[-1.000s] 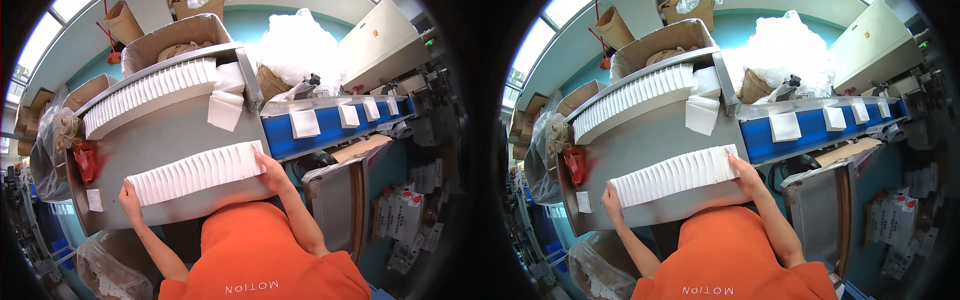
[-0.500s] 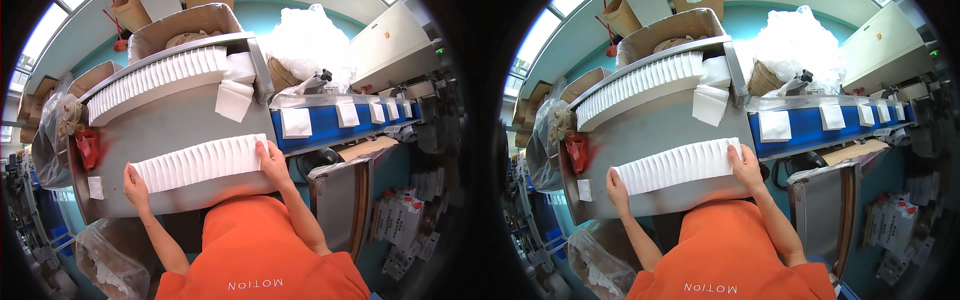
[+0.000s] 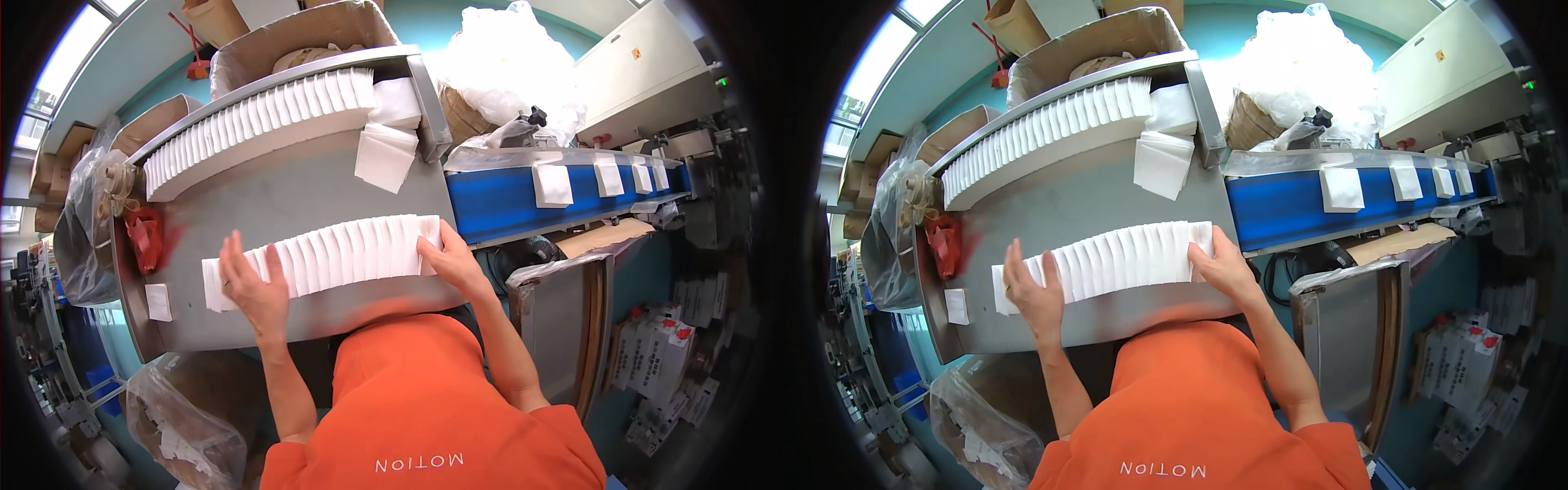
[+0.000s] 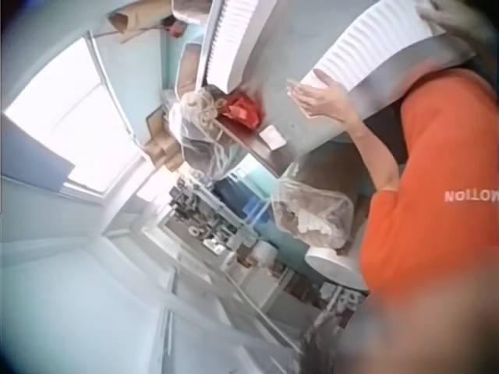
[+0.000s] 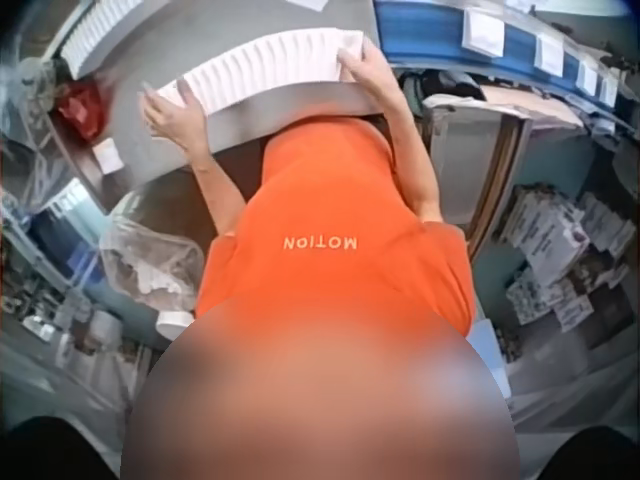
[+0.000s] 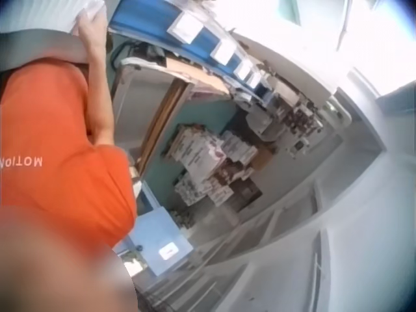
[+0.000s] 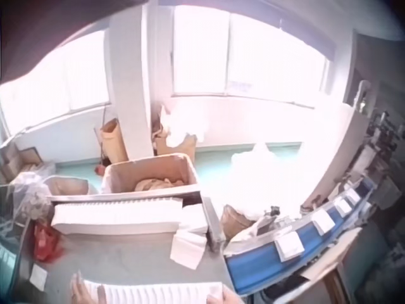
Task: Organizing and packing folded paper napkins from a production line.
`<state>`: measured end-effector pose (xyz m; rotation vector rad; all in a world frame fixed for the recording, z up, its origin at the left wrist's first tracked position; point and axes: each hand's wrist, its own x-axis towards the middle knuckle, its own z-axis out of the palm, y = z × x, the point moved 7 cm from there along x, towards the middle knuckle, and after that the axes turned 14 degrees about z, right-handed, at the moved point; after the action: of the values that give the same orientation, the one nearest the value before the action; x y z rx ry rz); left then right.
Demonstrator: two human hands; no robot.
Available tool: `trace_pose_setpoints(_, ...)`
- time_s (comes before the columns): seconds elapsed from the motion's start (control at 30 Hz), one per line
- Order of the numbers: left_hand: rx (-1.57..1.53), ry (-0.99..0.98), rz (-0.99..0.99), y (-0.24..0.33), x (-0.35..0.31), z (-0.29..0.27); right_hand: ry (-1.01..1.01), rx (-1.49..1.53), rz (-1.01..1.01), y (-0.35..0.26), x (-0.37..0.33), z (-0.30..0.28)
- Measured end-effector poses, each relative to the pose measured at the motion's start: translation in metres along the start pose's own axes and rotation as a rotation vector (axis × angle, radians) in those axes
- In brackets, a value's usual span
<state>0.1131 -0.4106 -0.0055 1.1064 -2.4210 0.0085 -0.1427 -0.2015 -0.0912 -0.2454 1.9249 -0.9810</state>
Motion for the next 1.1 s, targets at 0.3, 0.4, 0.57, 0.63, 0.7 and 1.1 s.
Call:
trace_pose_setpoints(0.3,-0.591,-0.425,0.530,0.172,0.019,0.100,0.467,-0.328,-0.358,-0.073,0.003,-0.038)
trace_pose_setpoints(0.4,-0.636,-0.280,0.531,0.159,0.023,0.092,0.022,0.488,-0.409,-0.141,0.002,-0.054)
trace_pose_setpoints(0.57,-0.598,-0.220,0.585,0.166,0.022,0.086,0.649,-0.424,-0.977,-0.244,0.040,0.009)
trace_pose_setpoints(0.63,-0.610,-0.238,0.578,0.164,0.024,0.086,0.039,0.223,-0.622,-0.235,0.090,0.030)
trace_pose_setpoints(0.7,-0.642,-0.240,0.557,0.160,0.019,0.091,0.054,0.381,-0.536,-0.234,0.093,0.029)
trace_pose_setpoints(1.1,-0.945,-0.185,0.212,0.148,0.032,0.085,-0.546,1.056,-0.148,-0.086,0.036,0.002)
